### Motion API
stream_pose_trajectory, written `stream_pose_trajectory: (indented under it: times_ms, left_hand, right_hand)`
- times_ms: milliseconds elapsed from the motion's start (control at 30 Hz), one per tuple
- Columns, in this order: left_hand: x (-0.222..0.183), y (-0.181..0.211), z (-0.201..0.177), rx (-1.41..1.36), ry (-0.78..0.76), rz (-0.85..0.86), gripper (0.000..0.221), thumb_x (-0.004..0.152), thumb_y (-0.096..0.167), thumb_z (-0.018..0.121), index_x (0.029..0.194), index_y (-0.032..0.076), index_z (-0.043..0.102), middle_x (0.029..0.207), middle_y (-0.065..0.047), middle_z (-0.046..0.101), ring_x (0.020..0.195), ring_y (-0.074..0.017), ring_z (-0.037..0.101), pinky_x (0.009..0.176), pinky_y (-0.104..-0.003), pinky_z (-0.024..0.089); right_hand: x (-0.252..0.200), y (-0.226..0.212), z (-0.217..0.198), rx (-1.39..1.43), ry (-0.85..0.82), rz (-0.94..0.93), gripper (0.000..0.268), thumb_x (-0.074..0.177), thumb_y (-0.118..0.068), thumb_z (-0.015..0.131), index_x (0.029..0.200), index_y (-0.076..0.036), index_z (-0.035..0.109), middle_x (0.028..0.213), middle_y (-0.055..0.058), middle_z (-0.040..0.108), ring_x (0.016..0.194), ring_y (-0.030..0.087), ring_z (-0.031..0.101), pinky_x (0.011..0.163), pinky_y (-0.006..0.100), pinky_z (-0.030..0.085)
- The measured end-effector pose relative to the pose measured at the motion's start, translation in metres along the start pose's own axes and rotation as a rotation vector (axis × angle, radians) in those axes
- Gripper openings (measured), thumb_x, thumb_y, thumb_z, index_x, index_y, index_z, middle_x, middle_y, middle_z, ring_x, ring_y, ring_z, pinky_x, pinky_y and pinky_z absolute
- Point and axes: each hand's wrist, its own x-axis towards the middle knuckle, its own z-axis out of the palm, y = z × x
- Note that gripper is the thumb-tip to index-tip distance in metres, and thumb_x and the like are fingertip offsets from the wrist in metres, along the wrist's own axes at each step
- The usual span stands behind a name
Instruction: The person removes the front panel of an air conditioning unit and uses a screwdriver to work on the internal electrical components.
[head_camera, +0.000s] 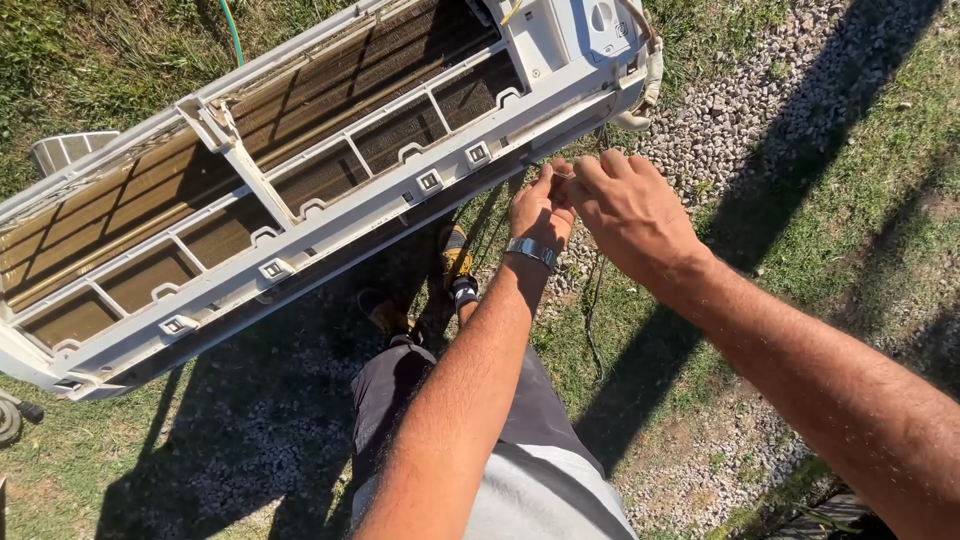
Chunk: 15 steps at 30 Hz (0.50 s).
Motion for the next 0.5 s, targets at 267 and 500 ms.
stream_pose_trajectory:
  times_ms: [267, 500]
  left_hand:
    - [0.017, -0.004, -0.011, -0.007, -0.046, 0.002, 0.027, 0.106, 0.022, 0.063, 0.117, -0.003, 0.068, 0.099, -0.019, 0.076, 0.083, -0.0268, 0.078, 0.074, -0.037, 0.067]
    - [0.003, 0.005, -0.005, -0.055, 0.003, -0.013, 0.027, 0.105, 0.022, 0.064, 0.114, -0.003, 0.068, 0.097, -0.020, 0.076, 0.082, -0.0276, 0.078, 0.075, -0.039, 0.066]
  right_hand:
    - [0.012, 0.002, 0.022, 0.417, -0.149, 0.508, 0.032, 0.095, -0.033, 0.058, 0.088, -0.006, 0.073, 0.073, 0.021, 0.070, 0.076, 0.045, 0.074, 0.058, 0.055, 0.057]
    - [0.010, -0.007, -0.002, 0.262, -0.086, 0.151, 0.027, 0.102, -0.021, 0.054, 0.127, -0.015, 0.046, 0.104, 0.008, 0.053, 0.091, 0.031, 0.070, 0.080, 0.038, 0.057]
